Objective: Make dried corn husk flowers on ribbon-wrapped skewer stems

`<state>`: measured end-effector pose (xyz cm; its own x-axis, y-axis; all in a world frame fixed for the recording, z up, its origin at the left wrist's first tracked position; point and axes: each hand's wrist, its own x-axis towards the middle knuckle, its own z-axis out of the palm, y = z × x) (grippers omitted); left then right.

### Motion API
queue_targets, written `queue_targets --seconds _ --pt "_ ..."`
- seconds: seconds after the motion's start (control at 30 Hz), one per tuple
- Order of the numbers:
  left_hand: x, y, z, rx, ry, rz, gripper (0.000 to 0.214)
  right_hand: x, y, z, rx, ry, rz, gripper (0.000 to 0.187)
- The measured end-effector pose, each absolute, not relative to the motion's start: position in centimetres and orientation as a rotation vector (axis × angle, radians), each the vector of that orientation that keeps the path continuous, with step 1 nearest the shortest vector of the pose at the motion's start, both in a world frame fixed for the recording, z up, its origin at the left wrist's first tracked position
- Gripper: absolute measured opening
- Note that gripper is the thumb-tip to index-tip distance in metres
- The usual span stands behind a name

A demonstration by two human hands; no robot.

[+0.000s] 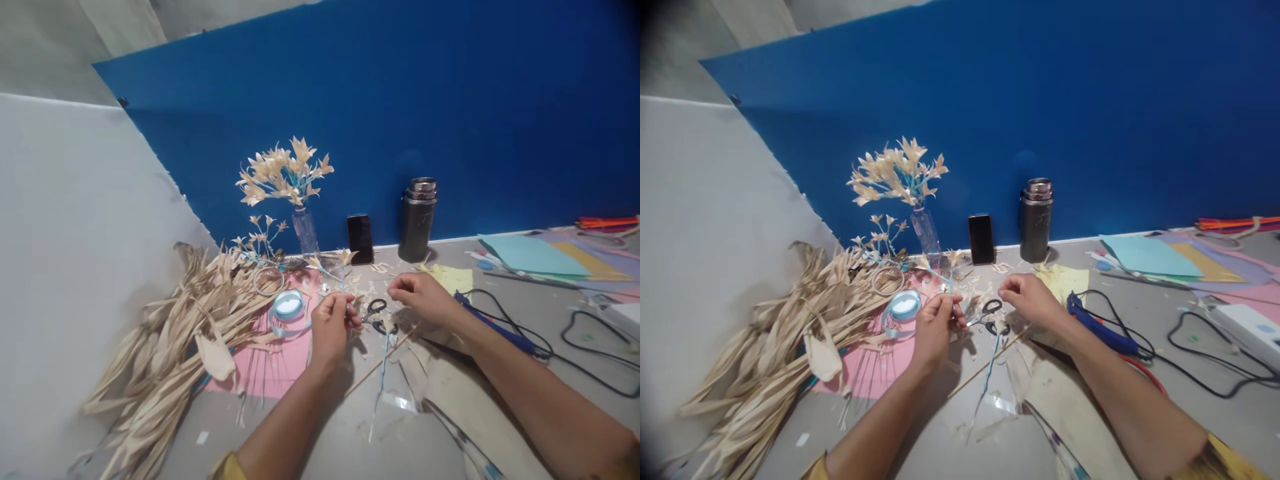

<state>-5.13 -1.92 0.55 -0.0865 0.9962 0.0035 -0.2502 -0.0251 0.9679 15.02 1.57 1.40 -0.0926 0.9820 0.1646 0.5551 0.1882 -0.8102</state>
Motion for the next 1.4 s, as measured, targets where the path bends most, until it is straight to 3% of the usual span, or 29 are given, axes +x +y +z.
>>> queue_targets --seconds 0.2,0.4,0.63,0.83,0.97,1.13,1.4 --pt "-5.1 -1.7 -0.3 0.897 1.007 1.286 0.041 14.3 0.4 0.3 -1.701 -2.013 0.490 0.020" --pt "-5.1 -2.0 -0.4 0.921 0.996 1.249 0.038 13.7 -0.1 1.4 -1.702 -2.132 0.441 0.017" --pt "-4.7 -2.3 -0.6 0.939 1.037 1.224 0.039 14.8 -0.4 3.5 -1.458 -1.653 0.176 0.029" --pt "-4.5 -2.7 -1.0 0.947 0.978 1.131 0.042 14.1 -1.2 3.3 -1.428 -1.592 -0.052 0.028" --pt "-4.5 -2.7 -0.7 1.037 1.054 1.199 0.044 13.4 -1.4 3.4 -1.419 -1.479 0.223 0.030" --pt "-4.4 -2.8 -0.5 1.103 1.065 1.235 0.048 11.4 -1.6 2.4 -1.243 -1.522 0.949 0.033" --pt "-4.3 -2.7 -1.0 0.910 0.932 1.204 0.051 11.9 -1.5 2.7 -0.965 -1.102 1.216 0.040"
